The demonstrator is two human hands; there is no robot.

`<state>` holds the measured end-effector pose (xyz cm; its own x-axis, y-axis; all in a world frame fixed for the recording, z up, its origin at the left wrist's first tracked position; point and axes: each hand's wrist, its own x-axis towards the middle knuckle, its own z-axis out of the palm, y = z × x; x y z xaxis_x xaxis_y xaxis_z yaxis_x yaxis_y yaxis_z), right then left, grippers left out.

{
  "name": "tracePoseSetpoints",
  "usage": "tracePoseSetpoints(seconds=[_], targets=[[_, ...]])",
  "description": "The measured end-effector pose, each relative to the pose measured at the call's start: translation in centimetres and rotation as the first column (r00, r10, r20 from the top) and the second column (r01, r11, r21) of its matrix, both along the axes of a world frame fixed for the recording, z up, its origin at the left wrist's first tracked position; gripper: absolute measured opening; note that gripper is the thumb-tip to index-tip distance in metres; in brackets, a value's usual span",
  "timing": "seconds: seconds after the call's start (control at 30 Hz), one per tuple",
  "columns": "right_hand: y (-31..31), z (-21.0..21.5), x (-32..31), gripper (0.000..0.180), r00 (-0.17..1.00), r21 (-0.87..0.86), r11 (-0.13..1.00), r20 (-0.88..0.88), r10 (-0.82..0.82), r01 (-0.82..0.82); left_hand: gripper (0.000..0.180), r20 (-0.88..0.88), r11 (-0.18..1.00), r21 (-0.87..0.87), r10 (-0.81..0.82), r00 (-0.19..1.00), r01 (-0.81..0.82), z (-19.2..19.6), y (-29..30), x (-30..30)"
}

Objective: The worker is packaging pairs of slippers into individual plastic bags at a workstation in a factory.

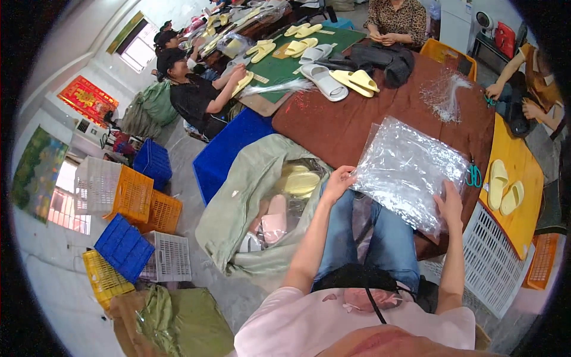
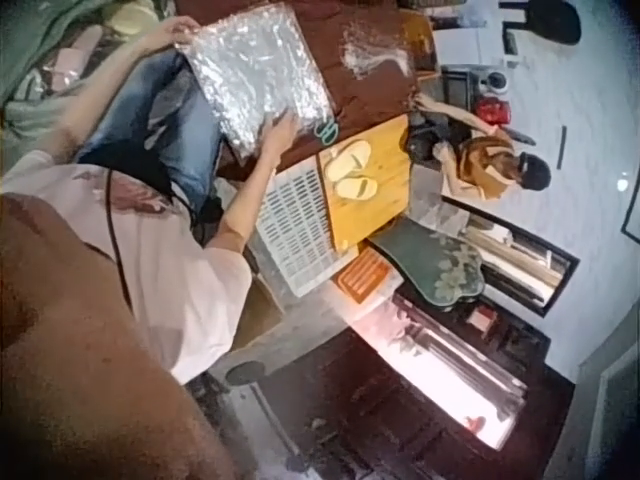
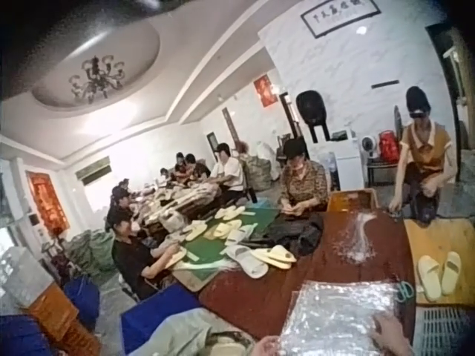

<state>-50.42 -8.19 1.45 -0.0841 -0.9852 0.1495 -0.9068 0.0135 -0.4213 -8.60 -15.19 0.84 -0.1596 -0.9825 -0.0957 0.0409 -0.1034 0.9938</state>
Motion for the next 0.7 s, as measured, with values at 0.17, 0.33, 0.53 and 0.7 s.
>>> tracePoseSetpoints(seconds=[0.17, 0.33, 0.53, 0.7], targets=[[-0.9, -1.4, -1.4, 0.066, 1.000, 0.007, 1.000, 0.010, 0.022, -0.022, 0.019, 0.214, 0.986, -0.119, 0.140, 0.967, -0.117, -1.9, 0.7, 0.6], [-3.4, 1.9, -0.8, 0.039, 0.992, -0.282, 0.952, 0.009, -0.124, 0.122, 0.013, 0.352, 0.942, -0.301, 0.257, 0.900, -0.151, -1.5, 1.6, -0.1], [-12.8, 6.1, 8.2, 0.031, 0.919, -0.431, 0.874, 0.206, 0.337, -0.224, 0.010, 0.229, 0.959, -0.231, 0.220, 0.948, -0.166, -1.4, 2.0, 0.1], [-23.8, 3.4, 14.0, 0.034, 0.947, -0.332, 0.914, 0.135, 0.290, -0.233, 0.011, 0.311, 0.956, -0.245, 0.234, 0.921, -0.160, -0.7, 2.7, -0.4]])
